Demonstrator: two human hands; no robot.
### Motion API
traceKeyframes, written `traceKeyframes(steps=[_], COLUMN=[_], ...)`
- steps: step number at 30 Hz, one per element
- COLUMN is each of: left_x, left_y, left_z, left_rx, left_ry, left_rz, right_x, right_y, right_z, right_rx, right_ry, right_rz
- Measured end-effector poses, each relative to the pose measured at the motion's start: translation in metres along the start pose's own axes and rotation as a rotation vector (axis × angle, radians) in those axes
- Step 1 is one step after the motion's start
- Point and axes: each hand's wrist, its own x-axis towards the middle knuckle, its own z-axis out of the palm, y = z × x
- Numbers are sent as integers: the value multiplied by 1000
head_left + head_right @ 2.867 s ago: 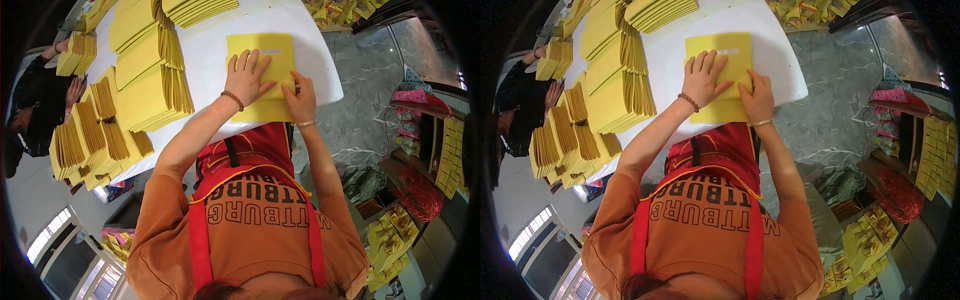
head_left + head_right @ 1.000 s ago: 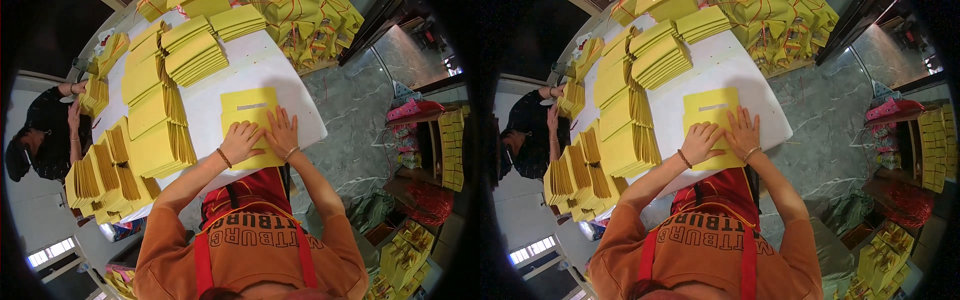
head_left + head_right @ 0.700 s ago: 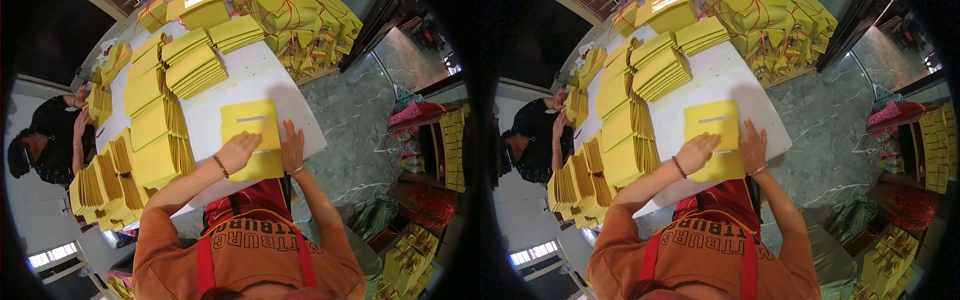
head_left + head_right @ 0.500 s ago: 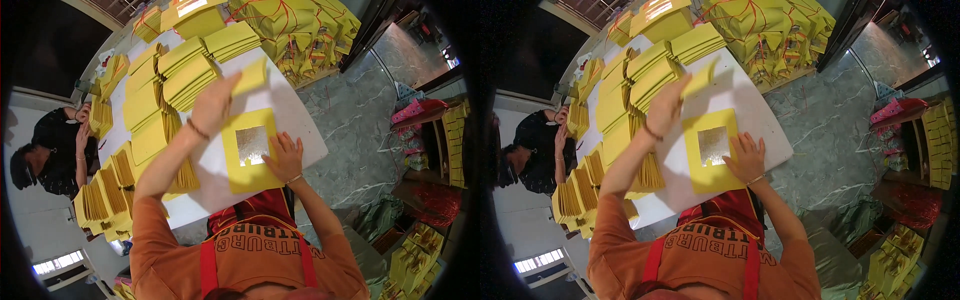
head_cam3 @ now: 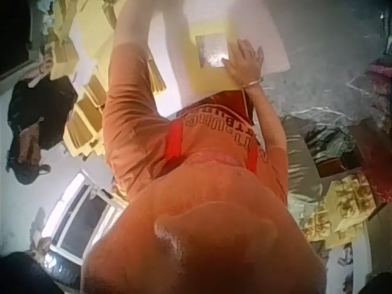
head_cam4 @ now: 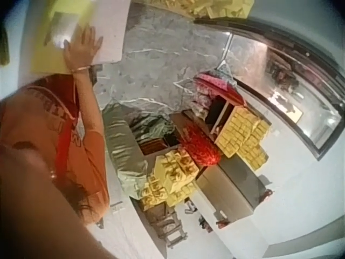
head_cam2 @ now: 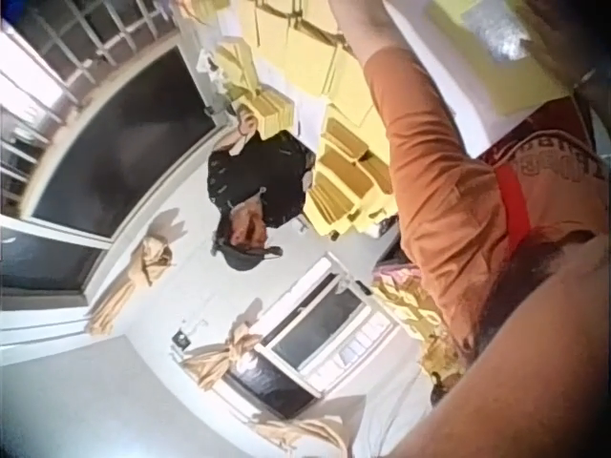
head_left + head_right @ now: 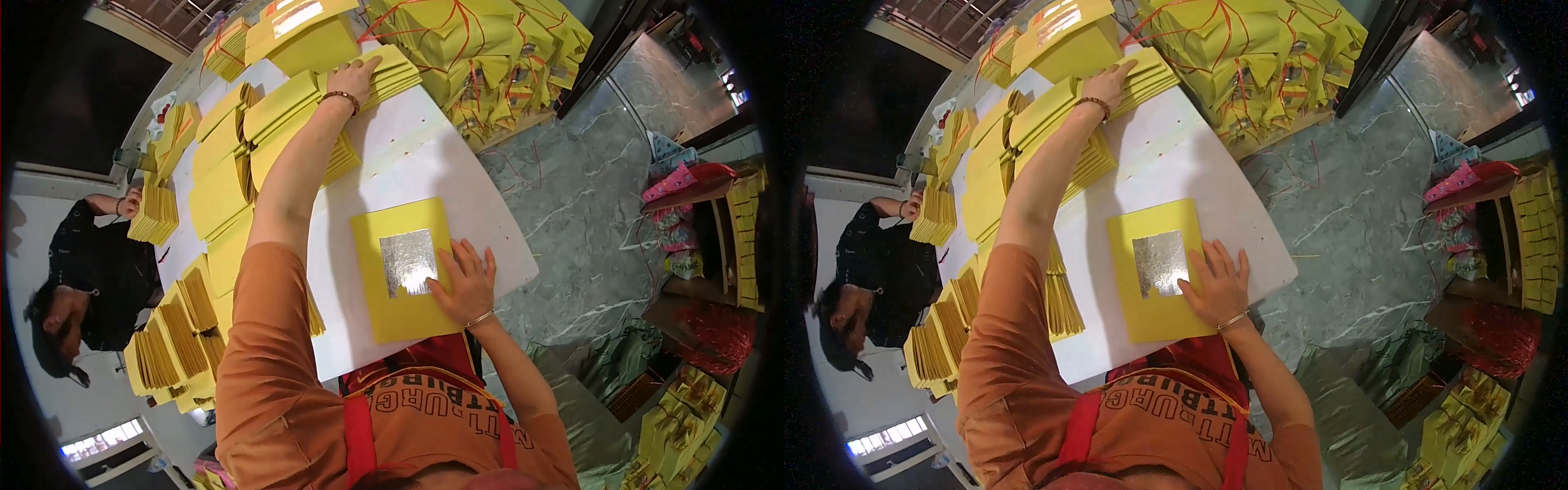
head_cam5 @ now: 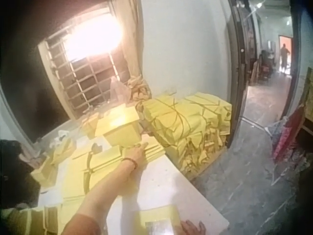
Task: Folding sheets of yellow paper with silver foil inserts into stacks.
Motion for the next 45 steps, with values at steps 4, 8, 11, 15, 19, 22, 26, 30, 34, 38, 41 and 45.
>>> traceKeyframes(steps=[4,8,11,15,19,22,26,30,34,38,41,45], left_x=[2,-3,2,4,-4,-16,-71,-195,-277,-313,-317,-309], left_y=[4,10,7,0,-1,12,66,148,181,188,188,191], left_z=[0,5,2,-8,-22,-43,-76,-97,-97,-59,-46,-50], left_rx=[-174,-86,40,-68,-36,12,-713,-1163,-1267,-1462,-1453,-1756], left_ry=[-301,-339,-361,-399,-319,-149,92,-62,-162,-156,-155,-76], left_rz=[-91,-113,-88,-64,-52,-83,-22,-228,-361,-531,-482,-624], right_x=[2,2,0,-2,-3,-4,-6,-11,-16,-21,-22,-24], right_y=[0,0,2,1,2,2,4,7,11,1,-13,-24], right_z=[0,1,2,1,1,3,5,8,10,10,6,6], right_rx=[0,3,11,6,9,18,56,76,85,60,125,402], right_ry=[7,2,11,21,36,54,91,150,193,175,122,91], right_rz=[1,2,0,3,-6,-13,-22,-17,-9,25,101,124])
